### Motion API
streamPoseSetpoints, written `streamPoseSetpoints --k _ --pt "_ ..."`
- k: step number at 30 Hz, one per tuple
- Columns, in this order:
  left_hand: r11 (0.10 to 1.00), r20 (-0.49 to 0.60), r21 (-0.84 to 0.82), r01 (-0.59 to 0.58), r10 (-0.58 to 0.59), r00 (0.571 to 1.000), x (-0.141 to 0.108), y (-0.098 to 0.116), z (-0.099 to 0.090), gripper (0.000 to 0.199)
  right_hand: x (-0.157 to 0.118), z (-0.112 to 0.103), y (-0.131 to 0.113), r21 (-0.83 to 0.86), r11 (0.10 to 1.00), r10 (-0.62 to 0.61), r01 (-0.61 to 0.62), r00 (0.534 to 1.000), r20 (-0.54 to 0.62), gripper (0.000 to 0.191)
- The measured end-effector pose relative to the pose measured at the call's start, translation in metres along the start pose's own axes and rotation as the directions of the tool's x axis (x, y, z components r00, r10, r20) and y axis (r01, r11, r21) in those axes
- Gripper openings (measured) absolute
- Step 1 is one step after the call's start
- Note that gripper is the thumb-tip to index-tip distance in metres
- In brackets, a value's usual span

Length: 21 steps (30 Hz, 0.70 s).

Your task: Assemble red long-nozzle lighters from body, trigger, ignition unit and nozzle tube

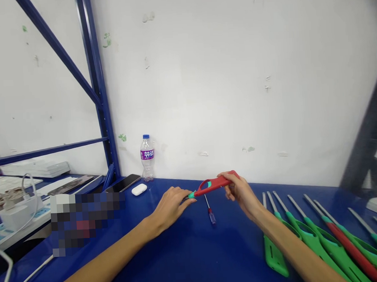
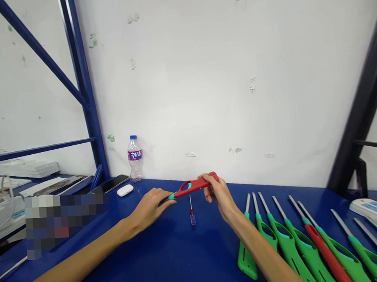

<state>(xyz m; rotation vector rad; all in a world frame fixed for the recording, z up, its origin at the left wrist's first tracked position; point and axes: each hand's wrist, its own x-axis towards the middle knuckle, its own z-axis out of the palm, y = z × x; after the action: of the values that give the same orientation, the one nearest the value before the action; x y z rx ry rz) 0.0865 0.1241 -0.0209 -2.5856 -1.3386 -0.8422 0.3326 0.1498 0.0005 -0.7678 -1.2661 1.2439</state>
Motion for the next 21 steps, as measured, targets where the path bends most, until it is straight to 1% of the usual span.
streamPoseSetpoints --k 3,8,11,15,21 --pt "0.998 0.036 -0.061 0.015 -0.012 0.999 -0.003 0.007 0.000 0.032 -0.002 0.002 0.004 0.010 1.000 -0.006 0.006 0.999 -0.036 0.029" --pt "0.980 0.091 -0.187 0.072 -0.056 0.994 -0.009 0.021 0.009 0.033 -0.006 0.010 0.021 0.153 0.988 0.013 0.015 0.983 -0.184 0.026" --pt "0.972 0.123 -0.210 0.102 -0.077 0.989 -0.010 0.027 0.013 0.032 -0.008 0.014 0.029 0.169 0.986 0.030 0.011 0.971 -0.239 0.025" --pt "0.972 0.137 -0.215 0.096 -0.067 0.988 -0.012 0.029 0.013 0.031 -0.014 0.021 0.027 0.164 0.986 0.030 0.009 0.972 -0.235 0.024" --pt "0.954 0.095 -0.281 0.108 -0.084 0.992 -0.013 0.028 0.010 0.027 -0.021 0.030 0.018 0.169 0.984 -0.012 0.047 0.979 -0.202 0.025"
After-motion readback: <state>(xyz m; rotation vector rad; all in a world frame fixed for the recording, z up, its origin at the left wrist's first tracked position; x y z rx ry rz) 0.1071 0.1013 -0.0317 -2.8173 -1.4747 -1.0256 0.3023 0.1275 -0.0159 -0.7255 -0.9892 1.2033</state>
